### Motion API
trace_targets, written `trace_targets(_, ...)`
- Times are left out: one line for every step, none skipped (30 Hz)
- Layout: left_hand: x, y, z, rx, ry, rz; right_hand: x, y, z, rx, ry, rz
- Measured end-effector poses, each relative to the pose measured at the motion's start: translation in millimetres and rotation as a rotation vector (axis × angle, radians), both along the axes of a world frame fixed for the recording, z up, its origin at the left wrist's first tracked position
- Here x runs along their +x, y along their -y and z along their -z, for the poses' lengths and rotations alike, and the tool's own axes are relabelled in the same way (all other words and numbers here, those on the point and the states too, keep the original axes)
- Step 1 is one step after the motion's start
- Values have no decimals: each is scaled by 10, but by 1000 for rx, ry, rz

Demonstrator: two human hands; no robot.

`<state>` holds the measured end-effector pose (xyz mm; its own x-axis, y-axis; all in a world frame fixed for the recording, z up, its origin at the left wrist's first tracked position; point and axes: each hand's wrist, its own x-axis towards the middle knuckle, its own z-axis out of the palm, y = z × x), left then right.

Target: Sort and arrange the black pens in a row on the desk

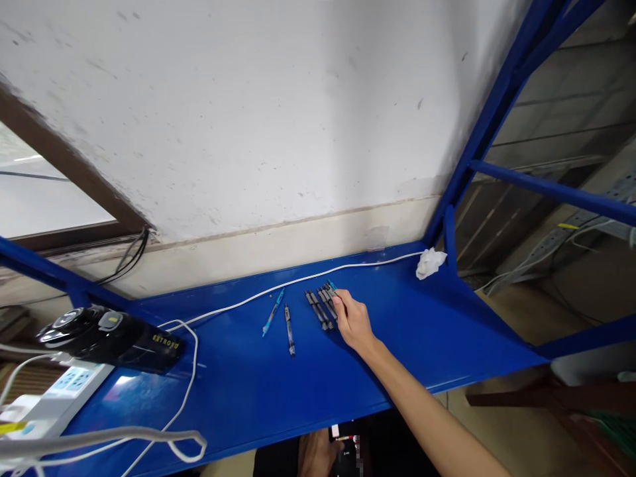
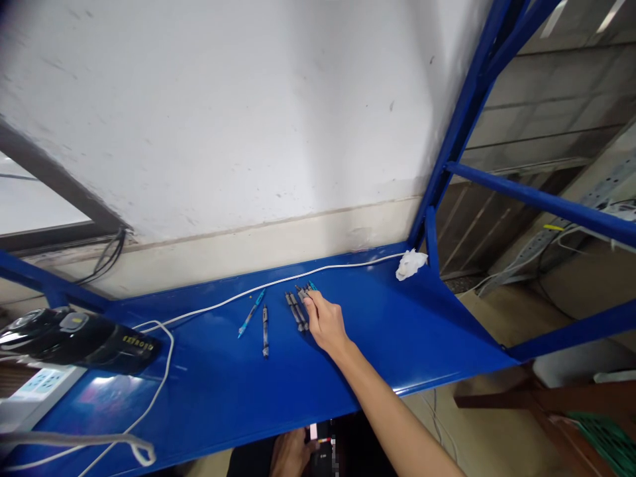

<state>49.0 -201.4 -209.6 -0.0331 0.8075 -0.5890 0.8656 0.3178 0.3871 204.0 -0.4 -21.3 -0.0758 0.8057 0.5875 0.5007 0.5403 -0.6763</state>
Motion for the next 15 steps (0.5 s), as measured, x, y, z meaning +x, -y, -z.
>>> trace_targets(1, -9, -3, -1, -5, 0, 1, -2, -1, -8, 1, -1)
trace_targets(-2, -21, 2, 1, -7, -2, 2, -4, -4, -15, 2, -2)
trace_targets(-7, -35, 13, 13, -6, -7, 3, -4, -6, -22, 4, -3)
trace_targets(-13, -51, 31, 30, -2, -13, 3, -4, -10, -27, 5, -2)
trace_targets(-20, -67, 52, 49, 1, -24, 2, -3, -14, -32, 6, -1)
trace_targets(-27, -83, 75, 70, 5, -35, 0, -2, -17, -33, 7, 1)
trace_targets(-34, -95, 99, 84, 6, -48, -3, -2, -20, -32, 7, 2)
trace_targets(-41, -104, 120, 94, 6, -61, -6, -2, -23, -30, 6, -1)
trace_targets(-49, -108, 138, 100, 9, -76, -10, -3, -24, -29, 5, -7)
trace_targets(-56, -108, 150, 110, 21, -93, -14, -6, -23, -28, 2, -14)
trace_targets(-64, -105, 155, 125, 45, -113, -18, -8, -21, -28, -4, -19)
trace_targets(-70, -101, 152, 141, 77, -140, -20, -11, -18, -29, -13, -23)
trace_targets(-74, -96, 142, 158, 111, -165, -22, -14, -16, -29, -25, -25)
trace_targets(-77, -93, 125, 169, 142, -180, -23, -15, -13, -24, -40, -24)
trace_targets(-78, -92, 105, 173, 163, -184, -21, -14, -12, -15, -54, -25)
